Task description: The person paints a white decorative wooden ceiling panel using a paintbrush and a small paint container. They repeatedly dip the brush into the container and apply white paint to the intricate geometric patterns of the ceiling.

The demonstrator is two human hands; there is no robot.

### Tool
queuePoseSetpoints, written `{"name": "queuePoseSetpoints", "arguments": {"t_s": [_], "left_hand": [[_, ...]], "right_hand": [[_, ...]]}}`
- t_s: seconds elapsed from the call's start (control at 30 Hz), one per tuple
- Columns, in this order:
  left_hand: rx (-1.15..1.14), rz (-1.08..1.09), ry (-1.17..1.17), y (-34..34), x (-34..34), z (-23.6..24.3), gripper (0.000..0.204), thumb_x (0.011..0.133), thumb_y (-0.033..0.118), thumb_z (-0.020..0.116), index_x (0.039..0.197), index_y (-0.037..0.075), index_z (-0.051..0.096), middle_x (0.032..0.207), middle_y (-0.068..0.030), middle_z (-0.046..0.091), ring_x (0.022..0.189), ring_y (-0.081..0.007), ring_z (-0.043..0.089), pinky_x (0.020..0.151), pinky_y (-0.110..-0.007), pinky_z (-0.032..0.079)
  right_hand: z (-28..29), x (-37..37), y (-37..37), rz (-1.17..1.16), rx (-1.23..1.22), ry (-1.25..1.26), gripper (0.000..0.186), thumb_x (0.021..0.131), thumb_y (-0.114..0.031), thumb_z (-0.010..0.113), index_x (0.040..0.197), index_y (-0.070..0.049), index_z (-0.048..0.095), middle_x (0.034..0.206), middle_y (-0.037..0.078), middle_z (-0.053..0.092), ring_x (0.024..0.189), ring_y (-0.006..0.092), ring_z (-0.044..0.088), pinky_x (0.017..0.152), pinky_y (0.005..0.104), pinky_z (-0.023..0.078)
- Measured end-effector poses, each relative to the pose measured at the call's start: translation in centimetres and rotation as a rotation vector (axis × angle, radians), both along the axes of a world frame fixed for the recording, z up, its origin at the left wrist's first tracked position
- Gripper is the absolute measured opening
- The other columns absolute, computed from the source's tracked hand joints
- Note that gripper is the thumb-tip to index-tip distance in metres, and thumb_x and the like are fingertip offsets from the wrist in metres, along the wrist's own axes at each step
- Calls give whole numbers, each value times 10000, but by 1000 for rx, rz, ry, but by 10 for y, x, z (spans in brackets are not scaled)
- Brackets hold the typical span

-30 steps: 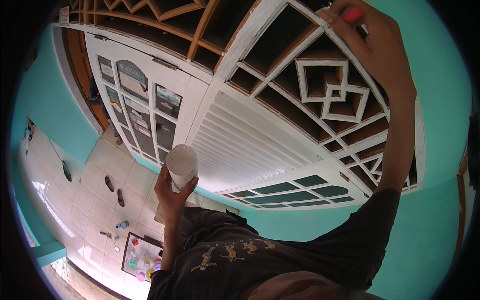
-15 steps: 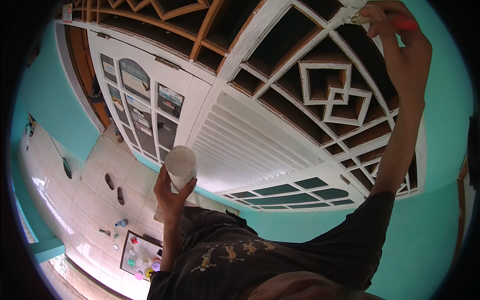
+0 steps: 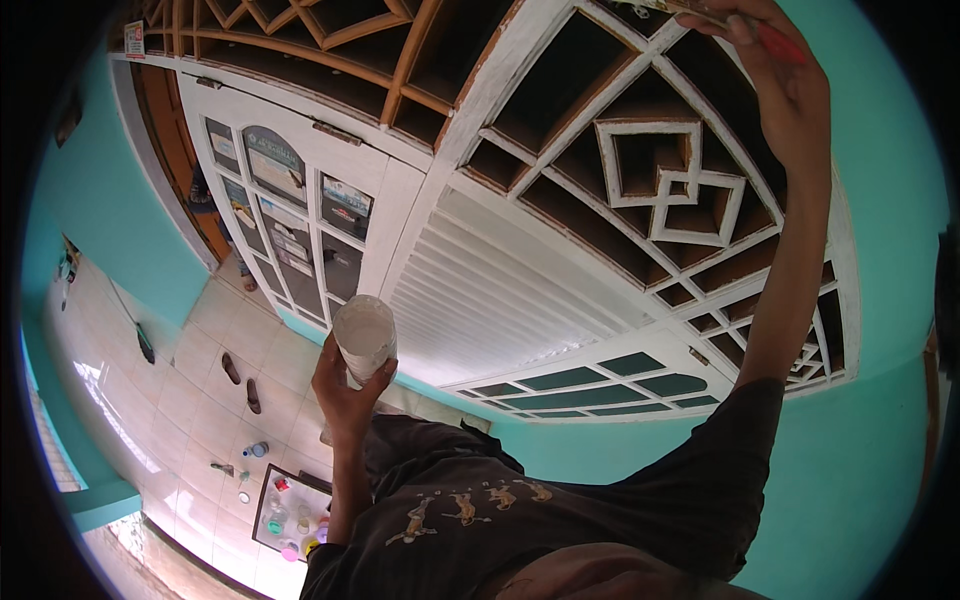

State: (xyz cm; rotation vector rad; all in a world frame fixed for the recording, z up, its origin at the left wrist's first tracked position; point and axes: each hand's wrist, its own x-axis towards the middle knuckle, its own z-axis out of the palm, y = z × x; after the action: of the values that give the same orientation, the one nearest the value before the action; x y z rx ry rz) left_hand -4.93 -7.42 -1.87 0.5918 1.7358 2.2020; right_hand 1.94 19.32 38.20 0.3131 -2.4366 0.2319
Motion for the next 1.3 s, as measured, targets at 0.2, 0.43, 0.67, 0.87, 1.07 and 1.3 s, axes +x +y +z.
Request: {"name": "queuePoseSetpoints", "arguments": {"t_s": [0.2, 0.43, 0.67, 0.87, 1.07, 1.3], "left_hand": [[-2, 4, -24, -1, -1, 2, 682, 703, 34, 810, 1308, -65, 512, 1149, -132, 638, 1048, -209, 619, 931, -343, 483], [10, -16, 3, 1, -2, 0, 681, 706, 34, 807, 1309, -70, 507, 1150, -137, 634, 1057, -218, 614, 946, -355, 475], [-19, -17, 5, 5, -3, 4, 688, 700, 41, 815, 1307, -68, 509, 1143, -137, 636, 1052, -216, 615, 941, -355, 476], [-10, -36, -7, 6, -4, 8, 671, 706, 49, 812, 1298, -61, 518, 1142, -135, 638, 1050, -218, 616, 938, -353, 477], [4, -41, -4, 6, -3, 9, 673, 697, 38, 807, 1298, -56, 520, 1153, -133, 632, 1070, -215, 606, 958, -359, 460], [-11, -24, 8, 4, -4, 8, 662, 697, 27, 800, 1292, -56, 521, 1150, -131, 630, 1075, -217, 604, 961, -356, 458]], "right_hand": [[20, 9, 21, 44, -9, -112, 284, 1033, -214, 481, 1097, 42, 586, 1116, 213, 664, 977, 275, 674, 825, 385, 564], [26, 8, 19, -37, 13, -157, 281, 1024, -230, 495, 1081, 28, 591, 1067, 218, 680, 936, 268, 685, 802, 392, 585], [22, 0, 20, -16, -5, -126, 236, 1013, -209, 512, 1030, 9, 598, 1021, 205, 693, 889, 263, 695, 772, 387, 594], [36, 8, 15, 47, -72, -69, 229, 1022, -189, 499, 1027, 20, 592, 1012, 198, 690, 892, 236, 688, 789, 353, 586], [35, 7, 25, -59, -67, -210, 243, 1023, -189, 502, 1036, 33, 600, 995, 175, 685, 916, 223, 681, 790, 334, 581], [15, 8, 15, -9, -95, -210, 190, 1010, -142, 525, 1059, 29, 590, 1029, 171, 680, 937, 223, 679, 834, 341, 575]]}}
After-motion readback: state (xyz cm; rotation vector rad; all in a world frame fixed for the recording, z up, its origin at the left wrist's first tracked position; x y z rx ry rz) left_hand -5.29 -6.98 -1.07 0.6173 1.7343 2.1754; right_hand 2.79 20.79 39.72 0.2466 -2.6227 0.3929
